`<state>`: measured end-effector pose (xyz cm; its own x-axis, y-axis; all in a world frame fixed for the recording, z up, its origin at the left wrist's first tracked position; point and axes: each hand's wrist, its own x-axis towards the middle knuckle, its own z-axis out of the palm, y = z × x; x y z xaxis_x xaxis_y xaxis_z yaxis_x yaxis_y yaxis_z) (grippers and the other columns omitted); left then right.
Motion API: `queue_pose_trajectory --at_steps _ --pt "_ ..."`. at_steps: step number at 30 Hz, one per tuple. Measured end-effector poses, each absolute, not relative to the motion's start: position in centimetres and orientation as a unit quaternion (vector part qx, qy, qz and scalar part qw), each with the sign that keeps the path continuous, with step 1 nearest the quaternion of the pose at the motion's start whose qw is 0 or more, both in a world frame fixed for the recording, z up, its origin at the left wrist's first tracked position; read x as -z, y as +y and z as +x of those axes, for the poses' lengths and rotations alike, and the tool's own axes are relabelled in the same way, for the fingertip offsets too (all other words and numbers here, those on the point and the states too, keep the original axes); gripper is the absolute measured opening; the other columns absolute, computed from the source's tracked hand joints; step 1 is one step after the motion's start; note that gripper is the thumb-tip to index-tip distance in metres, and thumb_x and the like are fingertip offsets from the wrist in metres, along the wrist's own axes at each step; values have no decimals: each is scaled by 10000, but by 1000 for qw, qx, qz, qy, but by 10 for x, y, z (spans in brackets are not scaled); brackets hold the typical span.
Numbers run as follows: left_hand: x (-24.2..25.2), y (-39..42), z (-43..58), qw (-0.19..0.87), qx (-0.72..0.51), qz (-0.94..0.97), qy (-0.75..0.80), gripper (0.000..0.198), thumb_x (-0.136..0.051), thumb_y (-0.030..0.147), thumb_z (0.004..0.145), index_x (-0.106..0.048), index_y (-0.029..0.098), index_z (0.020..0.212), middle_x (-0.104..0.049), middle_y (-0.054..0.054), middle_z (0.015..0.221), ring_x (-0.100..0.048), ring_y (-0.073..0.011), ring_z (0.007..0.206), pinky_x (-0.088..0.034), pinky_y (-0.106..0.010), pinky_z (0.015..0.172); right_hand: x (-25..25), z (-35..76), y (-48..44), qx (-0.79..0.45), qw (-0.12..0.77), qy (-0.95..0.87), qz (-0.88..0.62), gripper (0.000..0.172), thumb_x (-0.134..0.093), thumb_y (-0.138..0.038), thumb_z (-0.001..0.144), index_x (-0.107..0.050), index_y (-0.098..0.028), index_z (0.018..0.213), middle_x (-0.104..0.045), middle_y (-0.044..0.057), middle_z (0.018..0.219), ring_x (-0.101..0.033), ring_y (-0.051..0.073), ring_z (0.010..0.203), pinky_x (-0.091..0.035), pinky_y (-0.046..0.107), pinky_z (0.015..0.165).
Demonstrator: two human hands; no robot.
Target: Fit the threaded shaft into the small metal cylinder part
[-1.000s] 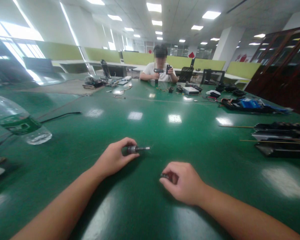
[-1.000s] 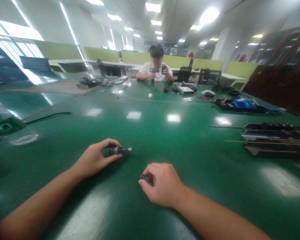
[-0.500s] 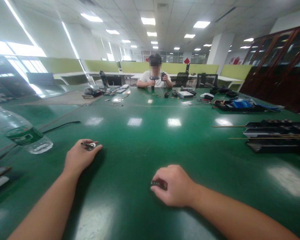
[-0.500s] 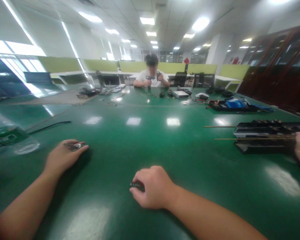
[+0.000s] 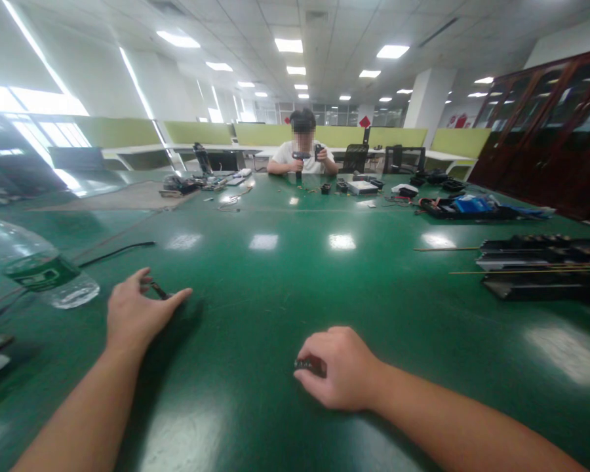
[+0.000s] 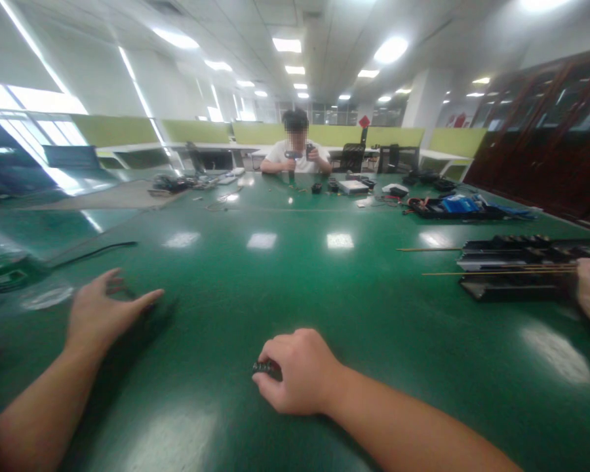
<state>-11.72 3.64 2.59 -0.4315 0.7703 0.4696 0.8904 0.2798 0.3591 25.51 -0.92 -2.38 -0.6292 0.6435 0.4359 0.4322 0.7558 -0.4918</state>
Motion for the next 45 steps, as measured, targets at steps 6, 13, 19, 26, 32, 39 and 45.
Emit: queue_pose_trajectory --at_steps 6,13,19,26,32,39,45 --pt "-21 14 -29 232 378 -748 -493 465 -685 287 841 -542 220 1278 -630 -96 1190 -597 -265 1136 -449 -443 1078 25 251 -7 -272 324 -830 -363 123 -700 -314 813 -706 -195 842 -691 -10 676 -606 128 576 -429 233 571" --pt "0 -5 47 -3 256 -946 -200 415 -574 58 852 -563 212 1237 -697 -74 997 -627 -185 867 -497 -372 838 31 251 0 -357 314 -780 -406 138 -658 -238 804 -662 -171 684 -629 -22 575 -536 104 504 -346 212 482" --pt "8 -8 52 -10 270 -933 -240 220 -555 99 894 -611 181 1090 -674 -68 898 -587 -178 790 -470 -334 724 29 248 0 -381 313 -766 -412 155 -675 -217 777 -643 -166 635 -615 -27 553 -526 100 496 -330 209 478" --pt "-20 21 -10 78 388 -774 -494 228 -586 286 946 -642 219 1157 -703 -46 1083 -659 -185 988 -517 -336 934 26 252 -1 -330 265 -817 -392 267 -705 -404 827 -751 -209 1004 -697 -24 633 -619 132 560 -422 239 577" --pt "-44 34 -90 109 544 -385 -738 370 -755 351 770 -729 170 1092 -737 -39 960 -685 -186 853 -556 -319 841 24 253 -2 -254 233 -862 -371 244 -674 -383 844 -747 -232 1022 -723 -35 672 -670 153 655 -432 272 680" --pt "-43 28 -82 30 533 -330 -779 380 -841 249 688 -749 147 1043 -652 17 746 -616 -116 696 -462 -180 626 21 254 -3 -234 225 -876 -358 239 -647 -355 856 -740 -221 1031 -722 -30 681 -658 153 641 -429 280 689" --pt "-43 33 -87 46 529 -327 -782 358 -825 253 721 -743 146 1052 -633 28 789 -582 -88 716 -442 -176 701 21 254 -3 -225 225 -879 -355 239 -640 -345 855 -741 -221 1032 -719 -25 679 -649 157 635 -422 283 677"
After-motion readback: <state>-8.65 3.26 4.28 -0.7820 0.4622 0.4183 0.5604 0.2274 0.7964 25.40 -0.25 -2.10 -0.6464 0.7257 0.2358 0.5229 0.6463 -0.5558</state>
